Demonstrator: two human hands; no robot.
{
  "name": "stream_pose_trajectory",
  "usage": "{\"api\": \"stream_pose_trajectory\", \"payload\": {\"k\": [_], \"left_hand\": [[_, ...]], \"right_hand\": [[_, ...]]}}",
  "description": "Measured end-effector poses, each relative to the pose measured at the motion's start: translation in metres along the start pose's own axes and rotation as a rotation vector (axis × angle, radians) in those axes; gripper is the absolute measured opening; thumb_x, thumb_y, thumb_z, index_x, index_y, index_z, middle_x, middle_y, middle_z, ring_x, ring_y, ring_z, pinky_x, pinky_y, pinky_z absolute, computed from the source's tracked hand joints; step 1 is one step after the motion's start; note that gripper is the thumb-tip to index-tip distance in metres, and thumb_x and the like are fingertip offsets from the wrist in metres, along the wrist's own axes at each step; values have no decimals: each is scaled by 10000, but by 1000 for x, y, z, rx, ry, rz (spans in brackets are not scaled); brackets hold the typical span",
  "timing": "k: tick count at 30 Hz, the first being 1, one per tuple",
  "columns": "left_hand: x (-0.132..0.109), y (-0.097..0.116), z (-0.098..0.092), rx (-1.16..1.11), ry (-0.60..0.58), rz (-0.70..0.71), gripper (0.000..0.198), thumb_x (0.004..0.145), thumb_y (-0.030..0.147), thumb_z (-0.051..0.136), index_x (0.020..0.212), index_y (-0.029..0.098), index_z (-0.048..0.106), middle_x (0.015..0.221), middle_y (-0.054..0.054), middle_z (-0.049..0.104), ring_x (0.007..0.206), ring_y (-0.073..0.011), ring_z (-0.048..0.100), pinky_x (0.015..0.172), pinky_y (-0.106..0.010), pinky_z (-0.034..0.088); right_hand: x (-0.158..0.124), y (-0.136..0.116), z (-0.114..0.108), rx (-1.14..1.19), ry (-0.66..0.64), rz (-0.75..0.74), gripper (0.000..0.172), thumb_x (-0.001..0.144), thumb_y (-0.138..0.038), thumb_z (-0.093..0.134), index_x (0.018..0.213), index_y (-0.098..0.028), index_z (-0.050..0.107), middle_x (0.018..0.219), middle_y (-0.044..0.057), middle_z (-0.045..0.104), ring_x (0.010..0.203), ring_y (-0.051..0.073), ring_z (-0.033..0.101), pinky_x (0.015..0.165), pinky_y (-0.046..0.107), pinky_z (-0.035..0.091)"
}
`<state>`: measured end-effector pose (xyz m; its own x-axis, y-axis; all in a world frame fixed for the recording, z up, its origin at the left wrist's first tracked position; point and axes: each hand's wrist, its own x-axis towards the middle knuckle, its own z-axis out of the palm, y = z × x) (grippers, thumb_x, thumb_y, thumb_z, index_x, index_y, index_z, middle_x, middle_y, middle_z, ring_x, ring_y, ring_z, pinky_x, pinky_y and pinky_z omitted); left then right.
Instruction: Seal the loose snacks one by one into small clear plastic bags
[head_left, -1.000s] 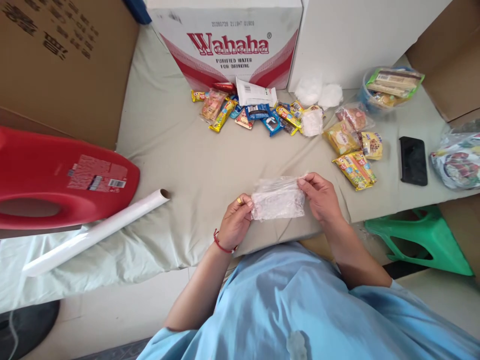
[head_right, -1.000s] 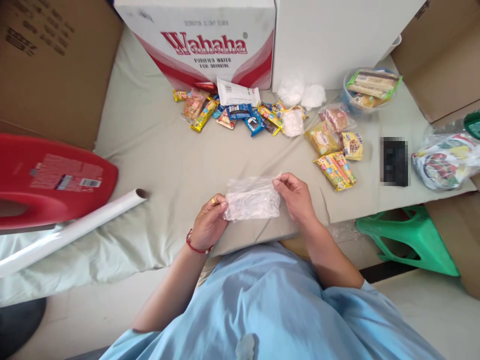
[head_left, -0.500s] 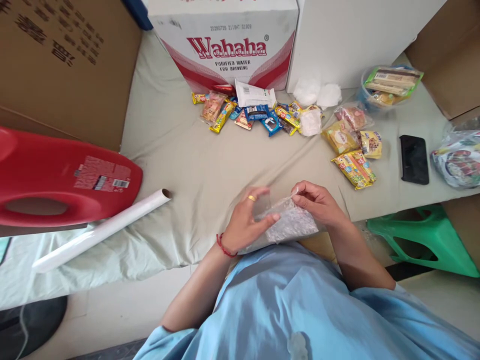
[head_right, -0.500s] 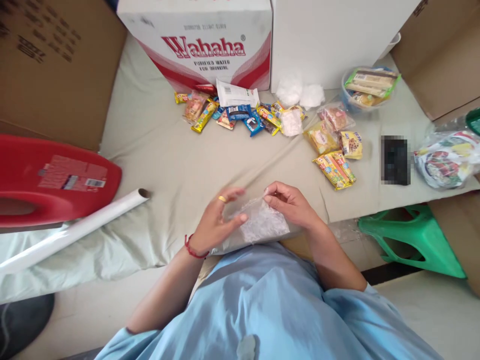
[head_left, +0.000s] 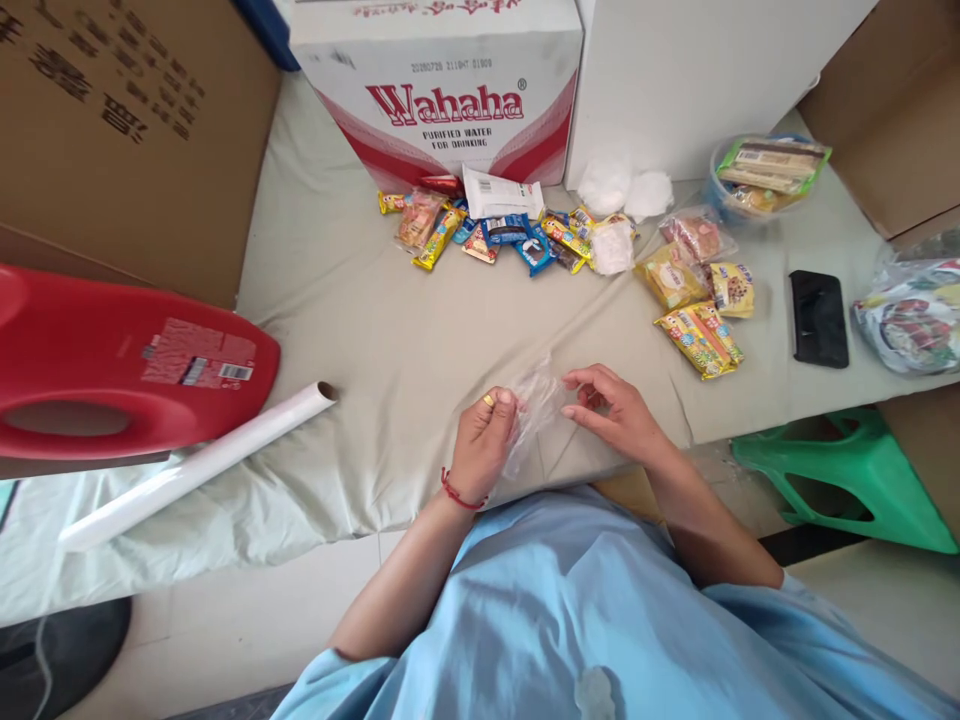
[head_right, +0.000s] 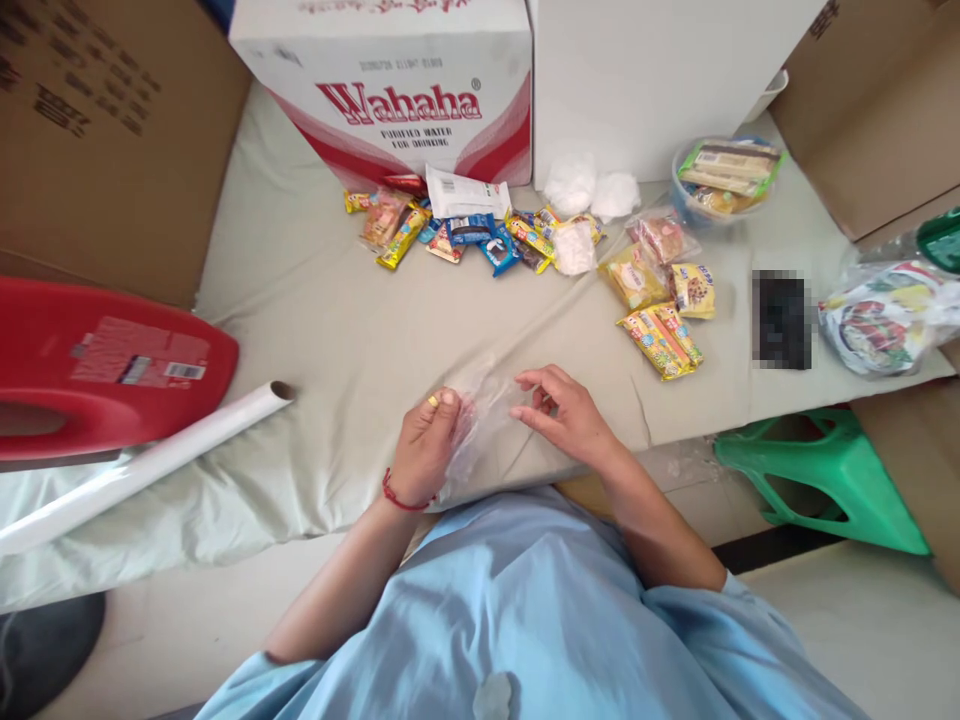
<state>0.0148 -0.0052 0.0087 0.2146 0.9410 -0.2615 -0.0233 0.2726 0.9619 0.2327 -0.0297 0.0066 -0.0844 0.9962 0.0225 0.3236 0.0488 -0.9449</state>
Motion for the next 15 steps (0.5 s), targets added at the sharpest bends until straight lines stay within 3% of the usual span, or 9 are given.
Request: {"api": "stream_pose_trajectory", "payload": {"k": [3,7,10,15], "left_hand": [[1,1,-1,-189,1,-108,554,850,743,646,805,193,697,504,62,393,457,-86,341,460,-233,277],[2,2,-2,-318,8,-189,524,794,717,725,869,199,748,489,65,425,437,-90,368,439,-235,299],[6,1,-4,-378,108,-183,479,780,667,764,847,193,750,528,50,507,473,-101,439,472,-240,367],[11,-3,-9,-402,238,-182,408,789,585,783,780,182,726,594,32,597,518,-109,516,524,-243,438]], "right_hand": [[1,3,9,117,-23,84,384,925,-439,707,1252,-244,655,1188,70,673,783,135,621,663,262,514],[2,6,16,174,-89,98,271,957,-459,656,1018,-208,737,806,8,679,658,128,598,614,247,488],[2,6,17,189,-8,95,274,961,-455,652,1004,-210,766,696,-12,649,608,130,596,607,251,496],[1,2,16,77,108,20,239,937,-449,694,950,-231,790,760,12,723,608,139,629,600,262,517]]}}
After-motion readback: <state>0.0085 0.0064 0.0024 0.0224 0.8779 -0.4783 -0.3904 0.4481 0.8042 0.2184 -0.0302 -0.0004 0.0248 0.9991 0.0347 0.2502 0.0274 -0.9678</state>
